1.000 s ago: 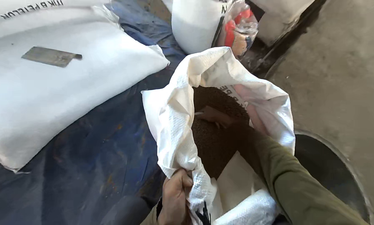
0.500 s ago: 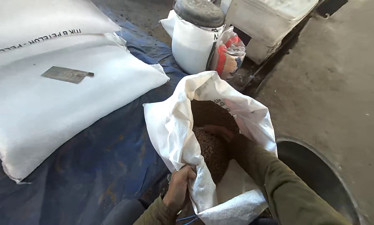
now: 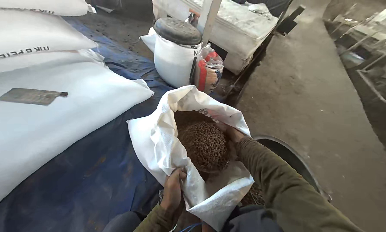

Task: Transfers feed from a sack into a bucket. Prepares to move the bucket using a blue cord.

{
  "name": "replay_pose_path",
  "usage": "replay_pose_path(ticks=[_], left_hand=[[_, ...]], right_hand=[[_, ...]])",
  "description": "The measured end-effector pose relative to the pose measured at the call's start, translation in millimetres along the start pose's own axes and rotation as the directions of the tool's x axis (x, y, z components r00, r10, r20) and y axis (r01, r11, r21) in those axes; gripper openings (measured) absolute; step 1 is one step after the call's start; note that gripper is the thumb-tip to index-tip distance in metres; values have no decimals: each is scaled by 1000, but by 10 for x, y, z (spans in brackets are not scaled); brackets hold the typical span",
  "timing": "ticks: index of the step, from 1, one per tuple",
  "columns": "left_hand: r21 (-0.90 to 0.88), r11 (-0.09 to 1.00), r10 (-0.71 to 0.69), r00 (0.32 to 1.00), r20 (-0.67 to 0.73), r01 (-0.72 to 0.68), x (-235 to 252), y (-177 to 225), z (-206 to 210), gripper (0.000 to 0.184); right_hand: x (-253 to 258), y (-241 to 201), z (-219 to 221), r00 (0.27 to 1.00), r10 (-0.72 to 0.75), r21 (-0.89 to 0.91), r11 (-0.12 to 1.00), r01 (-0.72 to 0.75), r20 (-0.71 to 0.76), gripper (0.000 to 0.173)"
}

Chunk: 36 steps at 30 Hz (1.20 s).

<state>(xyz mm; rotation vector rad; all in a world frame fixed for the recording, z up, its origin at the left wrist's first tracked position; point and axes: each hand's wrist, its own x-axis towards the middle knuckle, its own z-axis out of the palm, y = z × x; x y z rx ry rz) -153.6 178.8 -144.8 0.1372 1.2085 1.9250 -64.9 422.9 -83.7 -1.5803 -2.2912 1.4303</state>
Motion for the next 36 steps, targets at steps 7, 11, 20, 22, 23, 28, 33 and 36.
replay_pose_path(ticks=[7,11,20,22,23,28,33,36], left_hand=[[77,997,11,999,-42,-7,121,-211,167,20],[53,996,75,997,-9,-74,222,-402,194,22],[230,951,200,979,50,-206,252,-394,110,33],[213,959,182,983,37,-186,217,-344,106,34],[207,961,178,983,36,-182,204,-324,98,34],[132,968,205,976,73,-213,210,-300,21,37],[107,968,223,974,51,-227,159,-243,49,39],[82,969,231,972,43,-234,117,-162,69,40]], right_hand=[[-132,110,-333,992,62,374,922,-99,108,40],[-481,98,-629,988,152,385,912,-145,10,43],[-1333,702,-1435,889,417,557,791,-254,-187,42],[-1302,1020,-1743,861,485,423,820,-386,-154,45],[-1266,1307,-1960,887,445,263,876,-404,-122,47],[-1527,1848,-2144,867,354,-401,780,-480,-351,61],[-1953,2197,-1413,831,86,-607,642,-469,-550,52],[-2198,2387,-1241,713,-371,-733,615,-292,-595,47]])
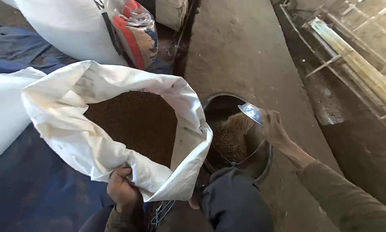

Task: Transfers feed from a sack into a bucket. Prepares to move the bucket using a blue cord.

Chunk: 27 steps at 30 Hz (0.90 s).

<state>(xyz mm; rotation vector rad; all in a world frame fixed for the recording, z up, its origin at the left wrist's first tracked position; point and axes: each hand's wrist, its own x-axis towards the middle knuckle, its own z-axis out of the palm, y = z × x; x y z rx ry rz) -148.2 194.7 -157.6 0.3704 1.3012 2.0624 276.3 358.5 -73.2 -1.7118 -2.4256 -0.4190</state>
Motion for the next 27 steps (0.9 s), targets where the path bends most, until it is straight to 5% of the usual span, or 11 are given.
replay_pose_path(ticks=[3,7,9,12,15,18,21,27], left_hand=[[-74,997,-41,998,-42,37,-47,154,44,42],[-278,957,-94,995,-12,87,-66,244,26,42],[-319,943,-106,994,-15,96,-104,277,-3,41],[-318,941,-129,991,-22,115,-162,312,-62,38],[-348,930,-125,992,9,120,-212,326,-147,35],[-384,912,-142,989,30,142,-283,335,-244,31],[-394,902,-180,983,18,173,-324,351,-301,28],[-347,917,-214,977,-18,195,-362,387,-323,25]], right_hand=[[165,-346,-493,963,-150,92,980,175,-225,48],[695,-1443,-1149,805,-469,155,821,549,-364,40],[972,-2137,-1036,728,-627,302,663,685,-276,40],[1515,-3158,-191,606,-794,364,551,751,-48,37],[2052,-3831,705,576,-810,256,583,771,110,41],[2311,-4097,1353,640,-756,298,647,702,134,45],[2305,-4172,1566,637,-724,355,687,634,265,38],[2059,-4116,1666,447,-647,572,759,309,618,50]])
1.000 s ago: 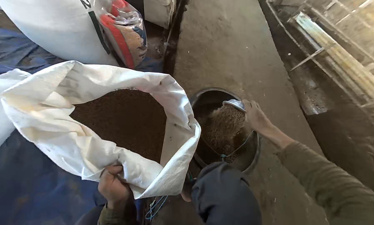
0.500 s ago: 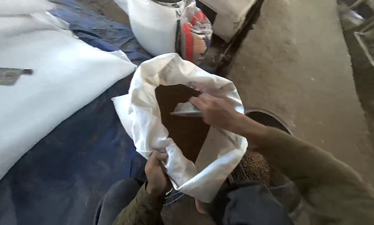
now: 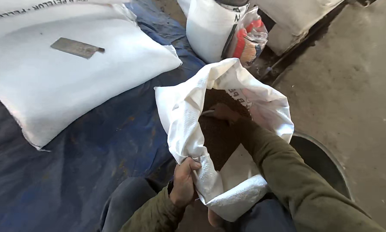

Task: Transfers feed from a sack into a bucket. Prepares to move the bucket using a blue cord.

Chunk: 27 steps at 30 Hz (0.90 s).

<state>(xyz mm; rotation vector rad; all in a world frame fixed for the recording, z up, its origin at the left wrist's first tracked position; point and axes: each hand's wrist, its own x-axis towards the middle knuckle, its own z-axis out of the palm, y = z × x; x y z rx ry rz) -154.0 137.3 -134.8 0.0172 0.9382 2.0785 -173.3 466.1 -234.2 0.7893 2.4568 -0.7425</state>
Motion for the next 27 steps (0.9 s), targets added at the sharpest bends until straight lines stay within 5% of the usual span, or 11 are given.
replay_pose_path(ticks=[3,7,13,21,27], left_hand=[[28,999,-38,999,-13,38,-3,7,-20,22],[43,997,-59,998,-37,61,-13,0,-8,24],[82,995,-61,998,-10,61,60,-61,5,26],[122,990,-76,997,-3,76,117,-149,51,26],[151,987,-59,998,-17,61,141,-275,151,27]], right_hand=[[-100,10,129,988,85,157,982,-106,132,54],[-129,2,319,941,169,151,964,-220,294,62],[-377,-234,361,879,49,263,945,-194,475,53],[-668,-250,-203,928,90,337,915,-221,362,66],[-1117,-334,-724,956,180,364,895,-256,231,59]])
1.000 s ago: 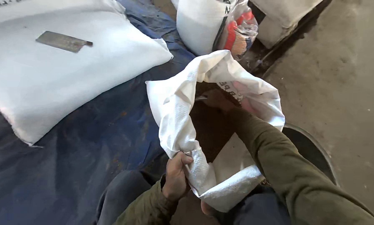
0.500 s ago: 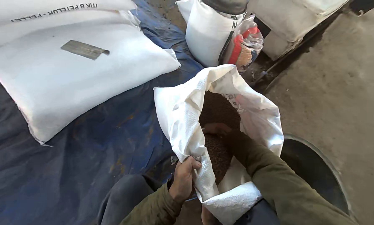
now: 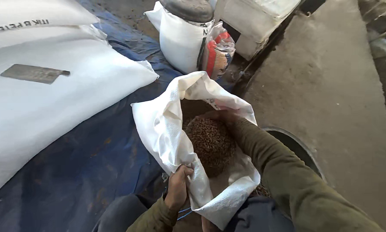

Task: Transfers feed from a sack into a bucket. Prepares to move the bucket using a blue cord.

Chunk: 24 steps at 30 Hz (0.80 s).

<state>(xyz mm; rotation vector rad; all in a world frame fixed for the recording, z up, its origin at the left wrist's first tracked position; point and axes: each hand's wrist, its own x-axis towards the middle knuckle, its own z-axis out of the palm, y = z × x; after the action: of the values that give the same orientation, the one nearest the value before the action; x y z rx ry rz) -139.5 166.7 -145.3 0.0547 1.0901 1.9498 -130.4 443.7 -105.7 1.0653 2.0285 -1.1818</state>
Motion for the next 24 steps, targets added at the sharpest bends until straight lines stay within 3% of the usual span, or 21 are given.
replay_pose_path(ticks=[3,6,9,12,15,17,20,24], left_hand=[[29,1000,-6,1000,-5,6,44,-62,54,27],[60,998,1,1000,-12,0,97,-122,103,25],[99,992,72,997,11,-72,142,-185,122,30],[97,989,112,994,17,-113,155,-191,155,34],[81,989,116,992,45,-120,147,-159,174,37],[86,987,129,990,51,-133,147,-146,185,38],[75,984,157,985,77,-163,160,-154,169,40],[60,983,166,982,91,-172,183,-158,152,38]], right_hand=[[-410,-114,-97,994,0,124,992,14,-106,45],[-288,299,-385,967,-143,112,979,170,-210,42],[-379,628,-607,969,-223,245,939,242,-103,47],[-850,825,-673,991,77,443,896,-20,-111,47],[-1434,1124,-721,940,291,550,821,-152,-175,47],[-1745,1486,-846,924,316,459,868,-191,-215,49],[-2098,2101,-949,870,322,109,947,-303,-373,60],[-2460,2491,-454,787,239,-212,882,-421,-569,40]])
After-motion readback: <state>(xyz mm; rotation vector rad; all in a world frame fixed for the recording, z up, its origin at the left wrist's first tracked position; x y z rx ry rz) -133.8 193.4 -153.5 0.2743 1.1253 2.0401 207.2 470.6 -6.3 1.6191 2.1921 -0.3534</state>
